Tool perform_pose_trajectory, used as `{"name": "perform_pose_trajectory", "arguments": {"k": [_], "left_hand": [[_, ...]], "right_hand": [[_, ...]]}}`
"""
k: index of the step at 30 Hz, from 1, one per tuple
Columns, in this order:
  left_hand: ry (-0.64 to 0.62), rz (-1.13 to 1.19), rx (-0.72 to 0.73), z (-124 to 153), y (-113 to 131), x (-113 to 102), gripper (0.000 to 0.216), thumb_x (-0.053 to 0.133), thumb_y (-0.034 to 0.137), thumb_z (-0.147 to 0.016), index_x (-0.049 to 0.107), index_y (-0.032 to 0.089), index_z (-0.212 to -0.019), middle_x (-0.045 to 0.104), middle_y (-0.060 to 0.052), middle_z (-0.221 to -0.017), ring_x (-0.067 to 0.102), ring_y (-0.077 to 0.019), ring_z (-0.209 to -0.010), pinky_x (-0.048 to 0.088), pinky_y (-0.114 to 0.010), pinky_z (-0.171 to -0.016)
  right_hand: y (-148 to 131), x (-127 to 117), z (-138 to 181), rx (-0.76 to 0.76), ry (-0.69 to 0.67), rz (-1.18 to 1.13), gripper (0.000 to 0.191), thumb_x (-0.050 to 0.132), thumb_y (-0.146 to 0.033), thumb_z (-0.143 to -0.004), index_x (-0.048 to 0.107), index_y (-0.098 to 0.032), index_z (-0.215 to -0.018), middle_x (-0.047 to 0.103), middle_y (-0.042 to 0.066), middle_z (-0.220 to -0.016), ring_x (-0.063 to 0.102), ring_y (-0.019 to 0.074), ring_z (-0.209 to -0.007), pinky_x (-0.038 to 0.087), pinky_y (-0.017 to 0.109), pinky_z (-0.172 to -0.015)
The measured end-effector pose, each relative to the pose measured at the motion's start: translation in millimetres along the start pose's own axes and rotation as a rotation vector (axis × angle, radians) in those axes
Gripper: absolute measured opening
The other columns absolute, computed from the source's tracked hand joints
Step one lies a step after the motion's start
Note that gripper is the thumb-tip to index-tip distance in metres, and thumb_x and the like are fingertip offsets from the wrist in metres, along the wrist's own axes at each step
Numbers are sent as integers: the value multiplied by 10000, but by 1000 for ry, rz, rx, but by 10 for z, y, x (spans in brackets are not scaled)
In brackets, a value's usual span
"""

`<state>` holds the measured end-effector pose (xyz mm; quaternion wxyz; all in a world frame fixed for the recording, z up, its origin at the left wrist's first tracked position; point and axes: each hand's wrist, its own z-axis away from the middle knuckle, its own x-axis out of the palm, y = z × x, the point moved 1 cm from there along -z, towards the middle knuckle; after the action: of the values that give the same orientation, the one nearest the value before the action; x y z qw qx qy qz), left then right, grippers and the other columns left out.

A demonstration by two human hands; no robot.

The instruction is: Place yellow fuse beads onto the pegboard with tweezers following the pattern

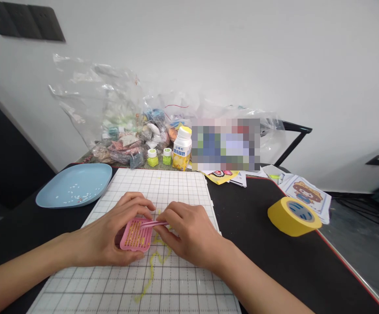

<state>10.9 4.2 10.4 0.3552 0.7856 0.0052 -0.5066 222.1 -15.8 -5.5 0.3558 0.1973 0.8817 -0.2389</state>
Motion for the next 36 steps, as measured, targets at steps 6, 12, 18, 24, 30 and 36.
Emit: {"name": "perform_pose_trajectory", "arguments": {"k": [6,12,18,24,30,36], "left_hand": [[14,5,11,-1,2,-3,469,795,226,-691,511,208,-1064,522,-76,-1136,407,-290,-1126,429,-446,-955],[27,7,7,11,-6,3,485,795,230,-693,501,225,-1078,521,-66,-1139,407,-288,-1119,424,-454,-954],[26,9,11,3,-12,6,478,798,225,-695,508,208,-1074,518,-69,-1133,403,-280,-1116,419,-435,-958],[17,7,7,-2,-15,11,482,799,226,-693,501,211,-1071,517,-67,-1135,401,-279,-1120,424,-438,-955],[11,15,-12,3,-4,5,477,790,223,-694,483,207,-1059,520,-79,-1144,396,-285,-1136,437,-448,-957],[-20,32,-46,2,-3,3,471,795,244,-692,496,225,-1055,523,-85,-1189,373,-305,-1192,433,-466,-974]], "right_hand": [[-3,-12,0,7,-14,-8,122,559,-204,-907,649,-125,-884,635,38,-734,524,95,-575,432,210,-504],[0,-10,15,-4,-59,-26,104,567,-211,-898,636,-135,-880,626,25,-739,497,88,-566,418,210,-506],[4,-3,18,-5,-67,-12,113,557,-219,-904,630,-139,-874,620,24,-732,490,90,-564,408,215,-504],[2,3,16,-6,-49,-12,129,546,-222,-913,630,-140,-860,627,22,-725,493,86,-559,405,212,-495],[106,-76,12,94,102,62,128,563,-228,-912,617,-150,-826,629,9,-698,509,77,-554,390,202,-500],[245,-88,41,207,86,264,227,537,-309,-928,618,-156,-781,580,-4,-627,491,84,-511,347,206,-484]]}}
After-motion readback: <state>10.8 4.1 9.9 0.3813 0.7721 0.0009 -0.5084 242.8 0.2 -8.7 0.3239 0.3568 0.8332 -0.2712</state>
